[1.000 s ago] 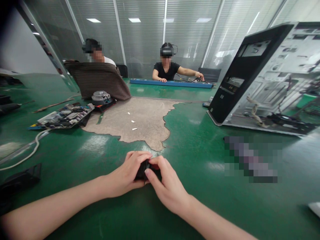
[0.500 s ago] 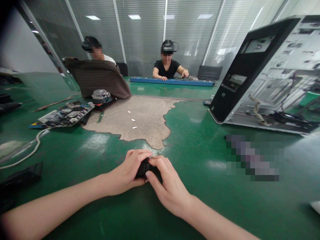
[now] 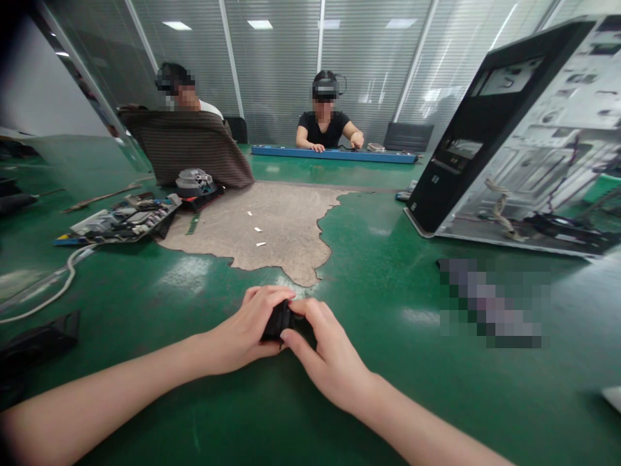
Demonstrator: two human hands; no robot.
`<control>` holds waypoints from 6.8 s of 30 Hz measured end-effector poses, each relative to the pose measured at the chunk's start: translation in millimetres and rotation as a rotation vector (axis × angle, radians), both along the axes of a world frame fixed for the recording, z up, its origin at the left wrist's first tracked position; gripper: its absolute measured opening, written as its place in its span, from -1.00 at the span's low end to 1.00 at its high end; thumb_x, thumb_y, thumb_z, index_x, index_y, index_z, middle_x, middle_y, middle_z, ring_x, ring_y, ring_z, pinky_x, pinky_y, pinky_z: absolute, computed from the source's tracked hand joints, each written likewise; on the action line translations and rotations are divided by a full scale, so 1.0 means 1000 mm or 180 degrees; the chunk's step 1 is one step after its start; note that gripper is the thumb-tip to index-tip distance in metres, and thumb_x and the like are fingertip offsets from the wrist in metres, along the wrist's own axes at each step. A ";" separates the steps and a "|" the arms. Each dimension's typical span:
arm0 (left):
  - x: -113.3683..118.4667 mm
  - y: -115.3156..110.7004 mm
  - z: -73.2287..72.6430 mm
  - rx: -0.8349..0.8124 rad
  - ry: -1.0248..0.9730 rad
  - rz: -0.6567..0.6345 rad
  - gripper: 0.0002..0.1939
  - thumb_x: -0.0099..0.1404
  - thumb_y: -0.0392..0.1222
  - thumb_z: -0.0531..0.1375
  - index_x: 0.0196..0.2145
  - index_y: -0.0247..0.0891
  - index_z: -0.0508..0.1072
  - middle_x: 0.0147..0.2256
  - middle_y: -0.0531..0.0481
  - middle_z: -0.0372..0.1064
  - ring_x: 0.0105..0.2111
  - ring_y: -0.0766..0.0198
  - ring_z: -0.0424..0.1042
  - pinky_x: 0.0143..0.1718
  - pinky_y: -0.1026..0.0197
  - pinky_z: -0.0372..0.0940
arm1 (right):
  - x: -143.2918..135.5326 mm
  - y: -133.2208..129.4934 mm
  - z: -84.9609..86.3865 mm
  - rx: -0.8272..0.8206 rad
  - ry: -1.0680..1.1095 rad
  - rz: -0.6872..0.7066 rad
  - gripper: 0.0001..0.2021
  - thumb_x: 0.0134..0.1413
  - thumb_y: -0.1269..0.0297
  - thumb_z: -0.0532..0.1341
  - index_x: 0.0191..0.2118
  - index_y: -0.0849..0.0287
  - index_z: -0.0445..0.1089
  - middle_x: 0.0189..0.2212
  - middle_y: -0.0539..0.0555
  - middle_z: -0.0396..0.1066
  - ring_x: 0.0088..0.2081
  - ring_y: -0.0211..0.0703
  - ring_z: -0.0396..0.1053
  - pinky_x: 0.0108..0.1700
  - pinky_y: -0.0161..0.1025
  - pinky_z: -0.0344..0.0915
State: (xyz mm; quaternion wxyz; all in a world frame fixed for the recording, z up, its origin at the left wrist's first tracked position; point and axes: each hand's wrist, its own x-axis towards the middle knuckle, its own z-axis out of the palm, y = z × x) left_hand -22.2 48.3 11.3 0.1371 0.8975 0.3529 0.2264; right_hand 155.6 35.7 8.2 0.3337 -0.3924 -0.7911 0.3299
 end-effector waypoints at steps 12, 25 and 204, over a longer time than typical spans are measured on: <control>0.000 0.000 0.001 0.0019 0.0031 -0.0042 -0.41 0.09 -0.28 0.13 0.02 -0.21 -0.09 -0.03 -0.14 0.09 -0.02 0.14 0.09 -0.04 0.02 -0.02 | -0.005 0.004 -0.001 -0.0111 0.0177 -0.0124 -0.78 0.06 0.36 0.05 -0.13 0.13 0.12 -0.21 0.09 0.24 -0.16 -0.15 0.23 -0.09 -0.13 0.22; 0.000 0.000 0.001 0.0024 0.0017 -0.0064 -0.42 0.09 -0.28 0.12 0.01 -0.19 -0.10 -0.03 -0.15 0.09 -0.02 0.12 0.10 -0.05 0.00 -0.01 | -0.001 0.003 0.000 0.0047 -0.0048 -0.0167 -0.85 0.04 0.31 0.09 -0.22 0.11 0.17 -0.33 0.03 0.27 -0.29 -0.20 0.26 -0.24 -0.21 0.24; 0.001 0.000 0.002 -0.0088 0.0005 -0.0033 -0.39 0.04 -0.35 0.14 0.00 -0.21 -0.07 -0.03 -0.14 0.09 -0.03 0.13 0.10 -0.05 0.01 -0.02 | -0.003 -0.001 -0.001 -0.0125 0.0267 -0.0019 -0.72 0.02 0.42 0.08 -0.11 0.13 0.11 -0.22 0.07 0.23 -0.16 -0.19 0.24 -0.08 -0.18 0.23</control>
